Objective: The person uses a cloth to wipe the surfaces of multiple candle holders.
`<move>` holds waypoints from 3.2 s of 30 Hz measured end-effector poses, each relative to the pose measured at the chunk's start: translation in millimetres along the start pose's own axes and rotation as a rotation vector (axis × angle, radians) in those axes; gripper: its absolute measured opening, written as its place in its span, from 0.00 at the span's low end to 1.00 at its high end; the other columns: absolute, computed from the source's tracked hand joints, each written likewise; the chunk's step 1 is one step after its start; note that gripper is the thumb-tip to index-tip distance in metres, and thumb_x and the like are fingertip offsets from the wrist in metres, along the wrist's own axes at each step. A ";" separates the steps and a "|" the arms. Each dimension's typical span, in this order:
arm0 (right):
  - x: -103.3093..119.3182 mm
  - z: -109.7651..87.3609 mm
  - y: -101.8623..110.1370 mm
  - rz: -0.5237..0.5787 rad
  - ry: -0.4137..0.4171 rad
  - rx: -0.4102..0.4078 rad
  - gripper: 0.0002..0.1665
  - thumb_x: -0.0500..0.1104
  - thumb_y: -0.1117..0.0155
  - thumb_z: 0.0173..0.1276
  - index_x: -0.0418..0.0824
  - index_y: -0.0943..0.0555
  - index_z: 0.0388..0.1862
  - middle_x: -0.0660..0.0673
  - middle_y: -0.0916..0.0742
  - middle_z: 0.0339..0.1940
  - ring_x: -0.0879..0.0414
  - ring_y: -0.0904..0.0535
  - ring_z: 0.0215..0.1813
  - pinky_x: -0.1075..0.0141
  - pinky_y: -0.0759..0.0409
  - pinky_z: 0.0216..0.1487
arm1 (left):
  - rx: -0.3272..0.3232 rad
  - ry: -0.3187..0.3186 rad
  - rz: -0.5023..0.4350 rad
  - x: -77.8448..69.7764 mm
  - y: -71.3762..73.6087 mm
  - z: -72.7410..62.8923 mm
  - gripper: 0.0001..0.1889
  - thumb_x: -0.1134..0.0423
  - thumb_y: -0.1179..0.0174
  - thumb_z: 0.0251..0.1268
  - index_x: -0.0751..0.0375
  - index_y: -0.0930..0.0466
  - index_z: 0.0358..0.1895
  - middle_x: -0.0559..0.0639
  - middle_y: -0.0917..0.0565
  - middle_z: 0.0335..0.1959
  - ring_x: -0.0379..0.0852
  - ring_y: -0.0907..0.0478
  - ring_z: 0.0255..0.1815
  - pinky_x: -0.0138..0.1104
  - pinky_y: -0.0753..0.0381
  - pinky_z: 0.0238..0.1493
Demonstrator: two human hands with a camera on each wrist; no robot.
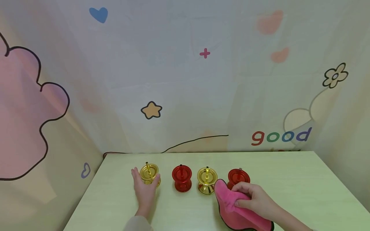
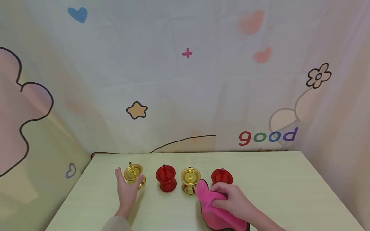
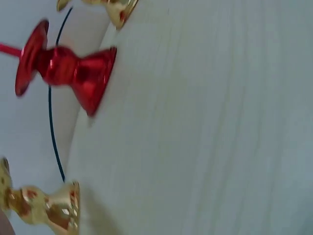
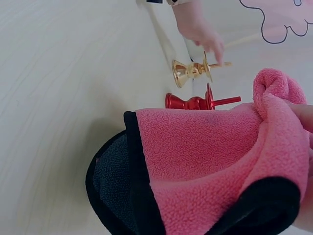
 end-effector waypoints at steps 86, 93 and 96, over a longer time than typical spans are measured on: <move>86.4 36.5 -5.6 -0.197 0.217 -0.028 0.18 0.45 0.37 0.57 0.43 0.22 0.47 0.46 0.16 0.39 0.63 0.23 0.35 0.71 0.23 0.34 | 0.585 -0.904 0.561 -156.1 -28.5 -101.4 0.47 0.47 0.31 0.36 0.67 0.40 0.62 0.52 0.24 0.52 0.44 0.26 0.50 0.32 0.22 0.45; 82.8 33.7 -16.8 -0.269 0.263 0.041 0.21 0.49 0.39 0.58 0.44 0.24 0.51 0.50 0.17 0.37 0.66 0.25 0.33 0.72 0.23 0.32 | 0.545 -0.915 0.547 -156.3 -25.5 -102.1 0.47 0.46 0.30 0.35 0.68 0.39 0.61 0.54 0.25 0.54 0.46 0.27 0.52 0.34 0.23 0.48; 82.1 32.7 -20.7 -0.294 0.257 0.023 0.21 0.47 0.39 0.58 0.43 0.24 0.51 0.50 0.17 0.36 0.67 0.26 0.31 0.73 0.24 0.30 | 0.489 -0.989 0.520 -156.9 -24.1 -103.1 0.47 0.46 0.30 0.34 0.68 0.37 0.60 0.54 0.24 0.53 0.45 0.26 0.52 0.33 0.23 0.47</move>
Point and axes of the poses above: each hand's wrist, its own z-axis towards the middle knuckle, its own y-axis out of the back of the hand, x = y × z, the point moved 4 cm from there along z, towards the middle knuckle
